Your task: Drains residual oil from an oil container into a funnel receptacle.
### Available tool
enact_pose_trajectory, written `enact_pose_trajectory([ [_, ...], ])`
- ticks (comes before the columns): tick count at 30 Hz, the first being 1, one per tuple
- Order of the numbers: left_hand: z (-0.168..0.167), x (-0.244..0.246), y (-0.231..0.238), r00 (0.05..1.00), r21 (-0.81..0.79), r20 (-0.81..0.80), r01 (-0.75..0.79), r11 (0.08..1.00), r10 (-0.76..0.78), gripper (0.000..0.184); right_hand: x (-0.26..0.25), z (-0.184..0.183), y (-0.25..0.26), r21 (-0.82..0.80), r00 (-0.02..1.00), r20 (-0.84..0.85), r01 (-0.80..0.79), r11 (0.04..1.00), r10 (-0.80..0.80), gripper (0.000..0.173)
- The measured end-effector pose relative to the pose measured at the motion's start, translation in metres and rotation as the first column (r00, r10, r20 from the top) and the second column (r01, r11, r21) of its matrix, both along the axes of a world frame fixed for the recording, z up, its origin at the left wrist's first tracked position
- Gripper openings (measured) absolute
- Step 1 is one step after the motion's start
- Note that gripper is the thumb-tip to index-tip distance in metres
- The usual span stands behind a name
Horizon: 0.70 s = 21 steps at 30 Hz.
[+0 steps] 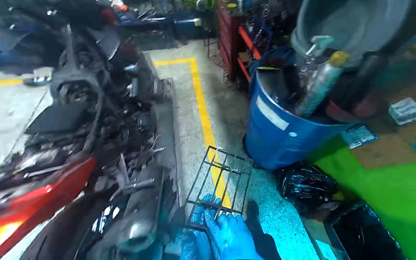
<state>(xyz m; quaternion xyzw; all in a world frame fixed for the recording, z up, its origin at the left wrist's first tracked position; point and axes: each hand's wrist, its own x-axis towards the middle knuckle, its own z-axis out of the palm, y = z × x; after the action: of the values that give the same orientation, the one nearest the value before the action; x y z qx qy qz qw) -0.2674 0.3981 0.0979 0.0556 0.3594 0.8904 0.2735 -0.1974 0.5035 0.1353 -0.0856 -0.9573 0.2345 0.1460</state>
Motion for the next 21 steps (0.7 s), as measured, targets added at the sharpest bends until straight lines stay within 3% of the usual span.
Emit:
enact_pose_trajectory([
  [4, 0.027, -0.015, 0.068, 0.985, -0.094, 0.174, -0.003, 0.996, 0.020, 0.041, -0.016, 0.015, 0.056, -0.007, 1.000, 0.014, -0.028, 1.000, 0.028, 0.025],
  [6, 0.031, -0.026, 0.088, 0.982, -0.090, 0.186, -0.001, 0.996, 0.018, 0.032, -0.027, 0.008, 0.078, 0.028, 0.998, -0.041, -0.036, 0.999, 0.038, 0.026],
  [10, 0.041, -0.044, 0.109, 0.972, -0.109, 0.208, -0.086, 0.990, 0.108, 0.030, -0.046, -0.005, 0.104, 0.048, 0.983, -0.166, -0.071, 0.996, 0.078, 0.032],
  [14, 0.038, -0.067, 0.108, 0.958, -0.162, 0.215, -0.158, 0.974, 0.191, 0.031, -0.074, 0.000, 0.112, -0.050, 0.973, -0.135, -0.194, 0.980, 0.186, 0.033],
  [17, 0.029, -0.094, 0.111, 0.975, -0.166, 0.140, -0.151, 0.975, 0.174, 0.030, -0.099, 0.008, 0.120, -0.134, 0.968, -0.116, -0.239, 0.962, 0.224, 0.027],
  [21, 0.027, -0.152, 0.117, 0.992, -0.228, 0.060, -0.090, 0.970, 0.107, 0.032, -0.127, 0.001, 0.137, -0.126, 0.971, -0.186, -0.175, 0.977, 0.150, 0.033],
])
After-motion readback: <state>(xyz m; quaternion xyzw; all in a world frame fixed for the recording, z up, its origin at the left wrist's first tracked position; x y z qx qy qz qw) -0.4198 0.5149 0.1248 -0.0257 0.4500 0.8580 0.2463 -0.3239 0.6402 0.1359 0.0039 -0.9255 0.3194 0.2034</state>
